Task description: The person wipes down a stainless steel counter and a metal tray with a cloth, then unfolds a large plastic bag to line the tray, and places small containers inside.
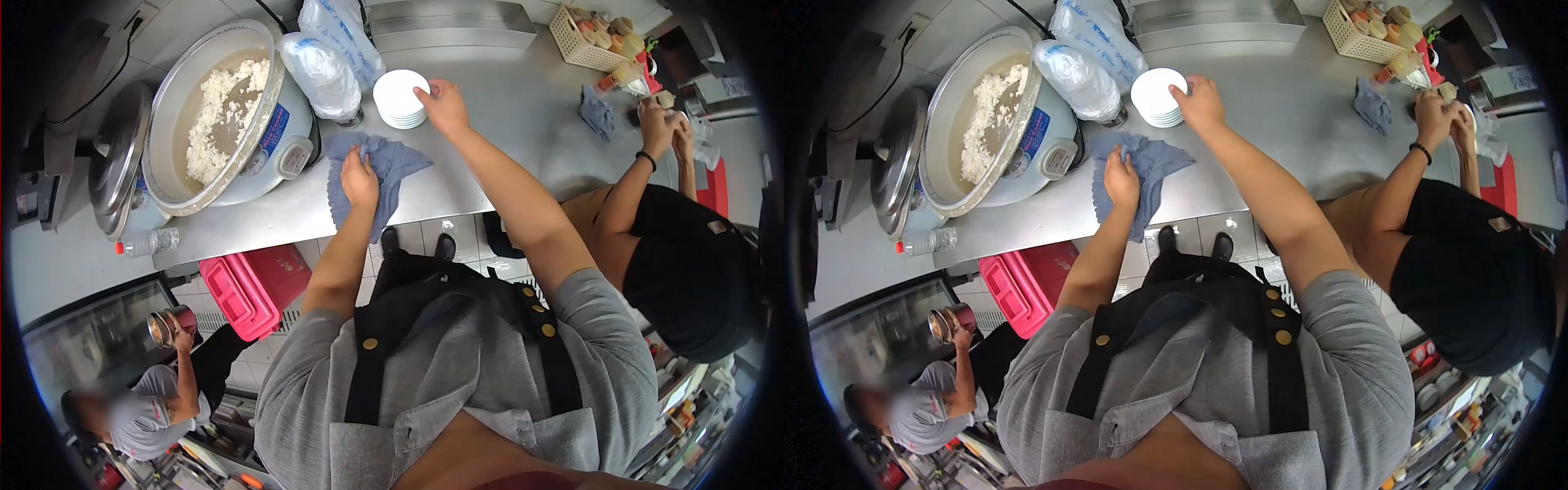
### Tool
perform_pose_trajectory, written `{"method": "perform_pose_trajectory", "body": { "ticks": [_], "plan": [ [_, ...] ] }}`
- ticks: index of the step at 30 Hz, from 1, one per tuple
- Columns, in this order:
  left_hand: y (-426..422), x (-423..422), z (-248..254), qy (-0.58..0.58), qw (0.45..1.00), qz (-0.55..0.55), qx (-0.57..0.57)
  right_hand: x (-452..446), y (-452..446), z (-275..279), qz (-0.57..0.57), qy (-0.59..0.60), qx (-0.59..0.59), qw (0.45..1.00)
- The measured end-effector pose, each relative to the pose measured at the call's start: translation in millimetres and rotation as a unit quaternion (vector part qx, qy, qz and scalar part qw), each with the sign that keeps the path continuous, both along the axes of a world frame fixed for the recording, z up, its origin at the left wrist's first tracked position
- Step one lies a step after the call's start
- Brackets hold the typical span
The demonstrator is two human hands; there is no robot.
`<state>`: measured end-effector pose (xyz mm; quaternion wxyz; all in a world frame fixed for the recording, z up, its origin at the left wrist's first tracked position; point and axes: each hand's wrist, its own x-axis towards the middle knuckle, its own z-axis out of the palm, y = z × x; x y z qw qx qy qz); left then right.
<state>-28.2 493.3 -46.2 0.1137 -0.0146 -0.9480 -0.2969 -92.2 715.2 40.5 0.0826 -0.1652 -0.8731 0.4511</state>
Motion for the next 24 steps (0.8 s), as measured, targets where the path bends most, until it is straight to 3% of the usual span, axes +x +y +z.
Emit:
{"method": "perform_pose_trajectory", "body": {
  "ticks": [2, 3, 4, 5, 6, 7, 9, 11, 15, 16, 17, 18, 19, 21, 22, 24],
  "plan": [
    [11, 18, 31, -0.159, 0.96, 0.089, 0.213, -23, 8, 1, 0.024, -0.069, 0.052, 0.996],
    [10, 19, 27, -0.156, 0.961, 0.091, 0.209, -28, 11, 7, 0.025, -0.066, 0.048, 0.996],
    [7, 20, 20, -0.171, 0.857, 0.133, 0.468, -32, 14, 15, 0.044, -0.064, 0.096, 0.992],
    [4, 22, 12, -0.173, 0.682, 0.164, 0.691, -34, 15, 22, 0.062, -0.062, 0.146, 0.985],
    [-1, 21, 25, -0.183, 0.656, 0.175, 0.711, -36, 12, 22, 0.061, -0.059, 0.141, 0.986],
    [-6, 18, 34, -0.182, 0.659, 0.171, 0.709, -40, 8, 22, 0.068, -0.045, 0.156, 0.984],
    [-11, 13, 53, -0.171, 0.615, 0.12, 0.76, -45, 4, 32, 0.076, -0.03, 0.174, 0.981],
    [-8, 9, 90, -0.164, 0.633, 0.066, 0.754, -43, 1, 56, 0.108, -0.121, 0.127, 0.979],
    [5, 0, 180, -0.102, 0.648, 0.033, 0.754, -32, 26, 58, 0.104, -0.036, 0.104, 0.988],
    [4, -4, 193, -0.088, 0.649, -0.011, 0.755, -22, 30, 65, 0.068, -0.048, -0.09, 0.992],
    [6, -6, 207, -0.074, 0.648, -0.055, 0.756, -10, 34, 70, 0.03, -0.057, -0.281, 0.957],
    [12, -7, 229, -0.048, 0.656, -0.078, 0.749, 2, 37, 72, 0.033, -0.073, -0.389, 0.918],
    [14, -9, 242, -0.049, 0.655, -0.081, 0.75, 11, 38, 69, 0.031, -0.071, -0.388, 0.918],
    [17, -15, 262, -0.02, 0.657, -0.149, 0.739, 29, 37, 58, 0.114, -0.056, -0.577, 0.807],
    [25, -14, 277, 0.018, 0.678, -0.153, 0.719, 37, 37, 63, 0.11, -0.054, -0.577, 0.807],
    [34, -13, 303, 0.043, 0.675, -0.177, 0.715, 53, 33, 74, 0.114, -0.018, -0.681, 0.724]
  ]
}}
